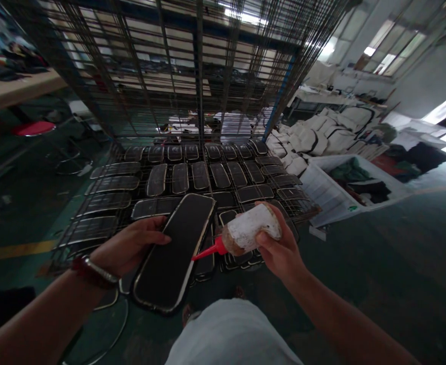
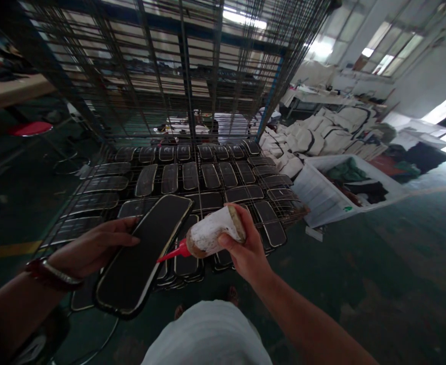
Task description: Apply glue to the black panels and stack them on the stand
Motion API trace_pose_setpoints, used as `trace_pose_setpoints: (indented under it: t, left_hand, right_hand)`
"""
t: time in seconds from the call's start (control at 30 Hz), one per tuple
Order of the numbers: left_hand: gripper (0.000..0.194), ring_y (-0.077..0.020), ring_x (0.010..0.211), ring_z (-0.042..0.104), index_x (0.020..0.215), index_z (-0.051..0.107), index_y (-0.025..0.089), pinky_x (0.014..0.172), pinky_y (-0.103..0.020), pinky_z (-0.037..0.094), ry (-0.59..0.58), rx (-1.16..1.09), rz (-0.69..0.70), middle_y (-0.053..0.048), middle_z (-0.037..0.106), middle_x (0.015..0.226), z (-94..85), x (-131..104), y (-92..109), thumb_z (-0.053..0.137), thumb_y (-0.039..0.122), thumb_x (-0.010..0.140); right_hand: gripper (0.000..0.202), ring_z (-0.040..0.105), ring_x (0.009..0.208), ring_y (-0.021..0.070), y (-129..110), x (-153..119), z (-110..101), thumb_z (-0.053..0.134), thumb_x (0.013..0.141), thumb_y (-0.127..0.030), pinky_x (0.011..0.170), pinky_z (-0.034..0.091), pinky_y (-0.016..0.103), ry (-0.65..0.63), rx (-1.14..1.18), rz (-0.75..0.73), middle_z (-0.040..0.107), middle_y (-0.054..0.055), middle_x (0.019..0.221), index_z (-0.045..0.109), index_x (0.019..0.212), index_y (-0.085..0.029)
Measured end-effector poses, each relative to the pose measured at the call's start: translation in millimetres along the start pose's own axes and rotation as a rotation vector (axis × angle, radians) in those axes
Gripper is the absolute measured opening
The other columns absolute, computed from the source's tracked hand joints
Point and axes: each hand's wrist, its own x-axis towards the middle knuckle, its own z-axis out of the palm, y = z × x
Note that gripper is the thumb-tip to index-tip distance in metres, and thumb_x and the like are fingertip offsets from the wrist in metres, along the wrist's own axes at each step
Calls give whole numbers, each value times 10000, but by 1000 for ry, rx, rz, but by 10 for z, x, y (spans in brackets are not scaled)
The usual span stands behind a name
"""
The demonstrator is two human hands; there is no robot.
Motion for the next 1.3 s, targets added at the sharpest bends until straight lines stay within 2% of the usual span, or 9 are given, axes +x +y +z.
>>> trace_pose_setpoints:
  t: [0.27,0.5,0.63,0.73,0.83,0.93,1.1,1.2,1.3]
  left_hand:
    - [524,-304,729,832,1112,761,168,681,-375,691,61,-36,-14,-103,873,915,-78,118,-13,890,106,608]
    - [377,-260,675,814,1123,696,114,679,-360,692,119,-79,17,-78,844,812,-71,118,26,764,31,762]
    - [328,-245,586,784,1004,679,120,571,-347,685,255,-140,50,-61,806,723,-91,153,22,718,-58,732]
    - [277,-214,550,768,915,683,134,539,-307,674,330,-186,86,-50,793,696,-89,187,1,688,-93,756]
    - [265,-215,561,777,914,716,131,544,-301,677,319,-210,82,-72,810,722,-33,211,-52,669,-100,793]
    - [328,-261,597,803,1036,755,113,572,-351,695,288,-257,48,-105,837,782,74,233,-138,662,-93,798]
    - [486,-300,744,843,1204,751,56,694,-372,714,233,-316,18,-168,867,939,263,260,-254,614,-117,771]
    - [501,-295,740,841,1224,744,56,727,-394,718,207,-287,14,-167,871,965,316,258,-268,610,-115,772]
    - [491,-277,696,832,1184,752,77,722,-392,718,197,-263,33,-148,872,941,307,257,-259,612,-121,758]
  right_hand:
    - [696,712,1171,349,72,-96,-5,948,787,-419,975,571,478,-112,-31,24,749,102,1251,601,1385,-337]
    - [646,738,1128,333,133,-101,17,927,826,-395,942,597,469,-131,3,10,767,108,1262,609,1384,-331]
    - [652,758,1038,307,251,-144,84,967,767,-383,886,628,434,-58,101,26,791,83,1169,652,1332,-300]
    - [572,764,949,264,418,-141,122,987,739,-363,826,650,389,50,219,179,801,46,1078,715,1234,-269]
    - [448,762,869,236,529,16,132,980,746,-424,770,664,371,111,343,323,804,39,1011,756,1079,-225]
    - [437,747,867,211,508,327,119,991,727,-387,749,654,335,169,345,190,793,19,988,745,1052,-229]
    - [503,701,910,192,426,814,89,974,723,-360,778,610,313,172,149,-94,748,-16,1020,702,1138,-272]
    - [529,670,1018,193,473,909,56,952,754,-369,912,570,329,130,8,-192,720,-13,1121,682,1203,-298]
    - [534,647,1053,195,530,834,0,934,791,-363,949,542,324,54,-75,-214,698,-9,1157,675,1255,-318]
